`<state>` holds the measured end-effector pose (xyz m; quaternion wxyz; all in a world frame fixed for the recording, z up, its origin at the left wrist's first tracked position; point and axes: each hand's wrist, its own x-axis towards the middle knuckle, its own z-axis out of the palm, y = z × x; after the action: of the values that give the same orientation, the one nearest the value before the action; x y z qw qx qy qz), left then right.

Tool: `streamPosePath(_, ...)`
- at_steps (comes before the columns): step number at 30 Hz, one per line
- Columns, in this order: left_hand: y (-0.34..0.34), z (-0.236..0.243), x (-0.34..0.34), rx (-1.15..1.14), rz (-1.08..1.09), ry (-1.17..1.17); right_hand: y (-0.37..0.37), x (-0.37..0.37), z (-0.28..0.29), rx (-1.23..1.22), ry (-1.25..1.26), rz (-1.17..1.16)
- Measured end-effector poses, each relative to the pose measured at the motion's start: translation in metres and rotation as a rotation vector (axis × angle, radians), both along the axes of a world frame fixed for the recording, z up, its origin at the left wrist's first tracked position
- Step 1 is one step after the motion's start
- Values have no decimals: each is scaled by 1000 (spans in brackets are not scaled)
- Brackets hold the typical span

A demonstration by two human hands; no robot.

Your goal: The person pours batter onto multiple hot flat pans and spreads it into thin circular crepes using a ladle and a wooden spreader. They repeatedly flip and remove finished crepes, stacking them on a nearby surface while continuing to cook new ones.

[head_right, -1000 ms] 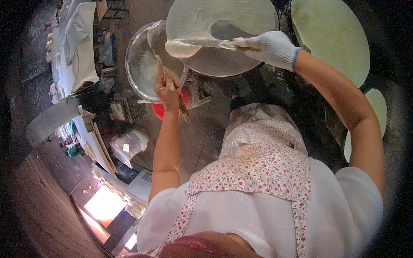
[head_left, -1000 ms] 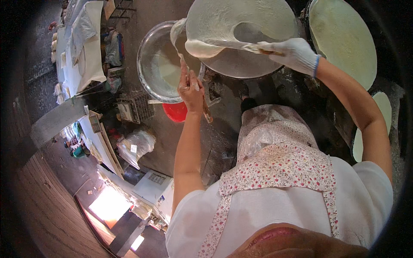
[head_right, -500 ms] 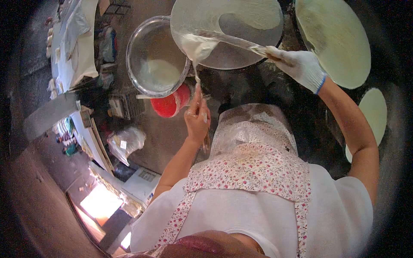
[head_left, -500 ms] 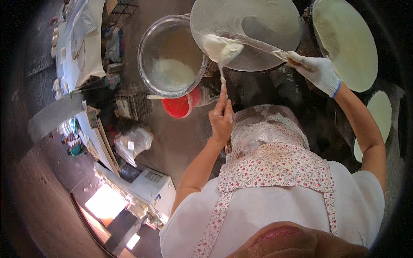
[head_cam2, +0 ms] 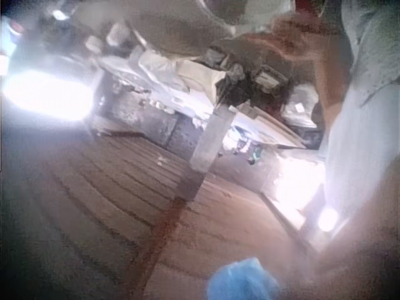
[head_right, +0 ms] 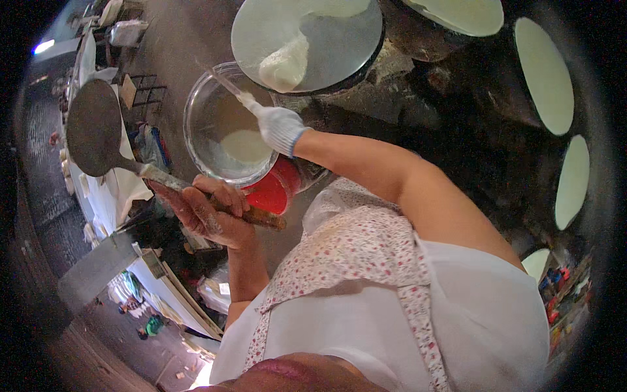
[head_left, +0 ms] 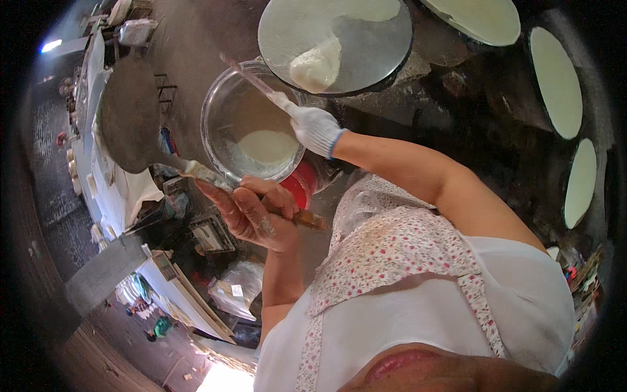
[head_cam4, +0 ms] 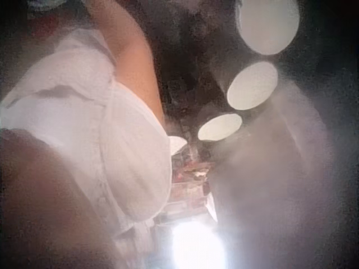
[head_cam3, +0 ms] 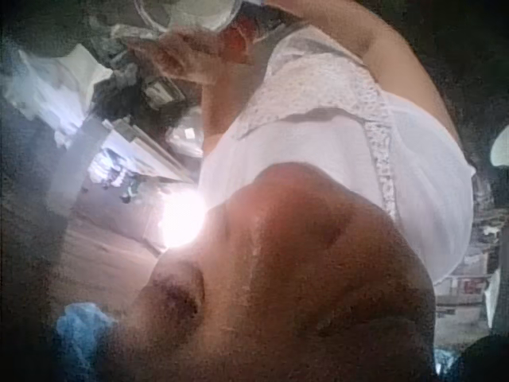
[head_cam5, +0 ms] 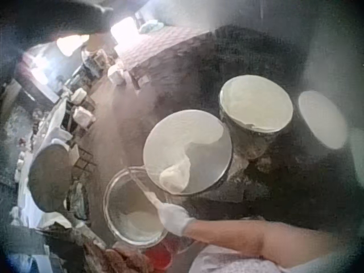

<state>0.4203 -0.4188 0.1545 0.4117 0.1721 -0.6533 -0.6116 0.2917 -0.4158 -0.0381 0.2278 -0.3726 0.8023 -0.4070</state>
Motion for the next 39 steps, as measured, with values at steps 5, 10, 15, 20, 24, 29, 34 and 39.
streamPosePath(5, -21, -18, 52, 79, 17, -53, 66, -15, 11, 107, -112, -300)
streamPosePath(10, -31, -20, 78, 94, -28, -107, 76, 6, -4, -66, -166, -530)
streamPosePath(15, -31, -28, 89, 67, -104, -130, 20, 13, -22, -14, 56, -344)
streamPosePath(20, -30, -39, 104, 26, -98, -175, 121, -13, -25, 7, 46, -478)
streamPosePath(24, -30, -39, 99, 122, -125, -137, 100, -3, 0, -22, -175, -571)
streamPosePath(29, -30, -45, 87, -3, -235, -142, 89, 25, 16, 177, -244, -243)
streamPosePath(34, -25, -43, 78, 120, -282, -107, 176, -12, -10, -247, -146, -538)
streamPosePath(39, -12, -34, 51, 90, -287, -147, 158, -3, 20, -170, -205, -375)
